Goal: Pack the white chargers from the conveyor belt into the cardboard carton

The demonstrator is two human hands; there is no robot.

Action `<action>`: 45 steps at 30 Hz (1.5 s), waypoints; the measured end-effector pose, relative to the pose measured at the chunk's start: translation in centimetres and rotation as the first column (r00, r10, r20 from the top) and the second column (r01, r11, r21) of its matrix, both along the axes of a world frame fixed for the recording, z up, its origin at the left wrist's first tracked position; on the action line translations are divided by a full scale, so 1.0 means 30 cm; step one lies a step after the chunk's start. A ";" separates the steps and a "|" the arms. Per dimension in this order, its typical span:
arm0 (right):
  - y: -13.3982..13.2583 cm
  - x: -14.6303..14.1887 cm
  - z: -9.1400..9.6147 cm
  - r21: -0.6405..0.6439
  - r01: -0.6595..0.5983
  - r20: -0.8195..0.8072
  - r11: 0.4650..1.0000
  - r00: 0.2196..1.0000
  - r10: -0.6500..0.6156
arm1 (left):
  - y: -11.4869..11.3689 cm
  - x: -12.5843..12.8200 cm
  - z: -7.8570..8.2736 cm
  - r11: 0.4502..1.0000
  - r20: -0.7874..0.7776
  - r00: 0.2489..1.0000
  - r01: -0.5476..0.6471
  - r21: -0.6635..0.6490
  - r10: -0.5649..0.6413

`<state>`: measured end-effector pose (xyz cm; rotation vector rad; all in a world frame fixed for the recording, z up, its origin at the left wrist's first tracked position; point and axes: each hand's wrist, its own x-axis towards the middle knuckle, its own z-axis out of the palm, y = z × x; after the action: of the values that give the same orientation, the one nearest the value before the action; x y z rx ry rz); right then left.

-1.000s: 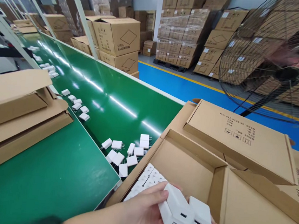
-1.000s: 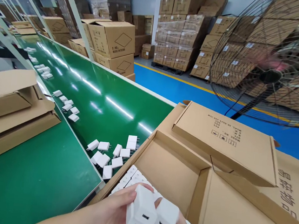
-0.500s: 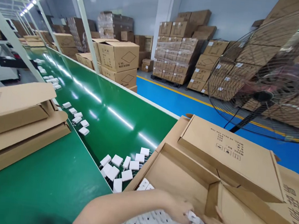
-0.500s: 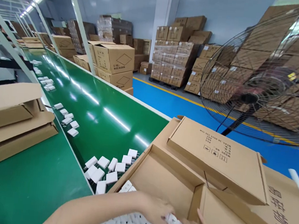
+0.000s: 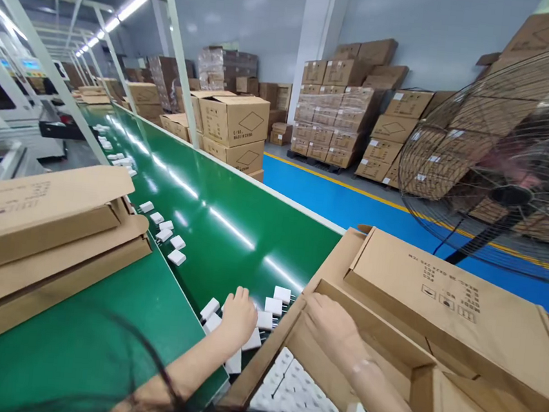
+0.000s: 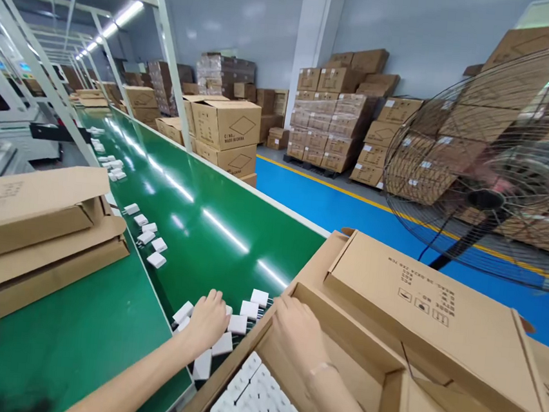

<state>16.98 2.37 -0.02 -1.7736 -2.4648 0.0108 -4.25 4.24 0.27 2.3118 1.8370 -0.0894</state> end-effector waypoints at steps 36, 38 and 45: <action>-0.085 0.174 0.151 -0.243 0.148 -0.440 0.959 0.864 -0.245 | 0.017 0.105 -0.031 0.942 -0.012 0.975 0.210 -0.261 -0.220; -0.220 0.197 0.115 -0.268 0.113 -0.534 0.957 0.809 -0.245 | 0.030 0.129 -0.029 0.947 -0.024 0.981 0.179 -0.265 -0.192; -0.498 0.165 -0.019 -0.361 0.019 -0.852 0.932 0.400 -0.338 | 0.003 0.122 0.067 0.977 0.065 0.993 0.108 -0.184 -0.097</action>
<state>21.92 -12.56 -0.58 -1.4577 -1.4607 1.0939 -0.60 4.35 2.28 2.2533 1.6078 -0.2018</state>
